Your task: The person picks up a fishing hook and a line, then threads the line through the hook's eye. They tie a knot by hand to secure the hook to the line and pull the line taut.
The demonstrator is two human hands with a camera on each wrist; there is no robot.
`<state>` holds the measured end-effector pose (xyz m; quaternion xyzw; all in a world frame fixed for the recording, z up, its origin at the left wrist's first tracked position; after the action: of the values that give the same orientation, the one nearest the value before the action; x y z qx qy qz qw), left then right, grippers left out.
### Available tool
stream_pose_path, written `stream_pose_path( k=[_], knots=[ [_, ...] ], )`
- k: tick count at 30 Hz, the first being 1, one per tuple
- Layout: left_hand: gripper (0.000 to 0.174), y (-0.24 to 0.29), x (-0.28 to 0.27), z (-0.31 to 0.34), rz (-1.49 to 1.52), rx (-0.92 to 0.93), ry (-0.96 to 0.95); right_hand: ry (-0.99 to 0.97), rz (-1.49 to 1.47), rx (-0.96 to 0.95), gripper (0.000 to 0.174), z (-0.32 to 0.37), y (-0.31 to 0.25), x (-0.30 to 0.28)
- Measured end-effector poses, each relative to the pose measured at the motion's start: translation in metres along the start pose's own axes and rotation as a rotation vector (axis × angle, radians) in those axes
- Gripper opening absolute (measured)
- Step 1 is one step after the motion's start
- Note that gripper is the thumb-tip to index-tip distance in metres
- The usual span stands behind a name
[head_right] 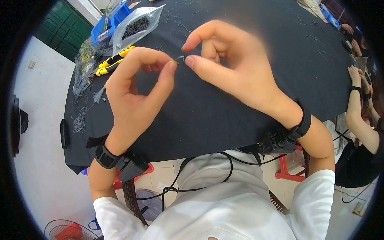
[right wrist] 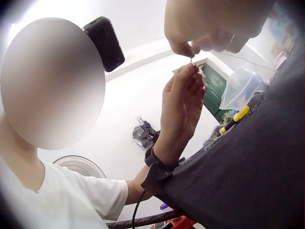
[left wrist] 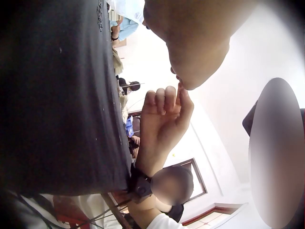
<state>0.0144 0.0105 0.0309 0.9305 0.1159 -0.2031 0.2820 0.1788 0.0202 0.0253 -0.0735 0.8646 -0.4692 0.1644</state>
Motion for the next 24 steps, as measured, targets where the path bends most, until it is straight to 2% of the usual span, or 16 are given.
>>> stream_pose_path(
  k=[11, 24],
  knots=[
    [0.011, -0.0018, 0.0025, 0.0007, 0.013, -0.013, -0.027, 0.027, 0.049, -0.051, 0.012, 0.0011, 0.0011, 0.0003],
    [0.012, -0.0004, 0.0054, 0.0003, -0.019, 0.053, -0.059, 0.014, 0.129, 0.031, 0.009, 0.0041, 0.001, -0.0012]
  ],
)
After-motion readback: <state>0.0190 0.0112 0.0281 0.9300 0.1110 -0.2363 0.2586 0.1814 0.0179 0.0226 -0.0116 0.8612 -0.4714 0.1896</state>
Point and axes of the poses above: each hand's wrist, its own z-axis away from the middle knuckle, its own x-axis out of the palm, y = z × x, the point moved 4 cm from there along -z, towards the middle knuckle
